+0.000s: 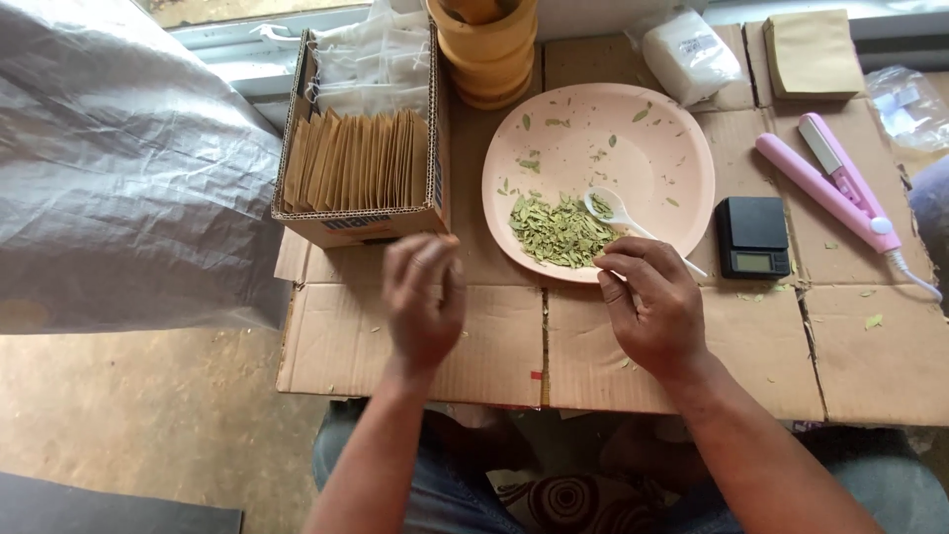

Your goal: Filling small tea bags with loose leaves, weighing them on a digital scale, and sealing them with a heat sealer.

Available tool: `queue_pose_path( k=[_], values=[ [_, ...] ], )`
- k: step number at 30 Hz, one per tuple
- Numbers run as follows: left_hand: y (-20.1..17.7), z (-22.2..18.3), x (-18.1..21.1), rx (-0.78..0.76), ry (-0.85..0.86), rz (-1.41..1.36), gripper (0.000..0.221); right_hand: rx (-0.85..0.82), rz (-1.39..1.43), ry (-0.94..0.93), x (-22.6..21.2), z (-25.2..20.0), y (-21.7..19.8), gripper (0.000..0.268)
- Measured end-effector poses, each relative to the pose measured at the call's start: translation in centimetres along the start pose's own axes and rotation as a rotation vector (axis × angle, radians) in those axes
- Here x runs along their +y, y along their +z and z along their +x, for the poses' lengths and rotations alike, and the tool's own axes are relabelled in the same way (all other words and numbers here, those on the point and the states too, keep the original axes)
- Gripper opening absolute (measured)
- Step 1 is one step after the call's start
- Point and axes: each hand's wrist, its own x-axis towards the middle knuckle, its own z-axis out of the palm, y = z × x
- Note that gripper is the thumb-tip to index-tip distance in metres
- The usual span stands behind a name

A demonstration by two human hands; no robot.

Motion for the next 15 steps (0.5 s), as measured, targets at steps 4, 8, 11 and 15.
queue_pose_path(
  k=[4, 8, 11, 15],
  values=[
    [0.9, -1.4, 0.7, -0.089, -0.059, 0.03, 0.025, -0.006, -0.022, 0.0, -0.2, 0.1, 0.1, 0.01],
    [1.4, -1.9, 0.4, -0.256, -0.225, 0.112, 0.021, -0.018, -0.036, 0.0, -0.2, 0.0, 0.2, 0.01],
    [2.0, -2.2, -0.2, -0.328, -0.257, 0.156, 0.028, -0.013, -0.065, -0.003, -0.1, 0.1, 0.2, 0.011],
    [1.3, -1.8, 0.6, -0.363, -0.271, 0.138, 0.028, -0.022, -0.072, -0.01, 0.1, -0.2, 0.2, 0.01]
  ],
)
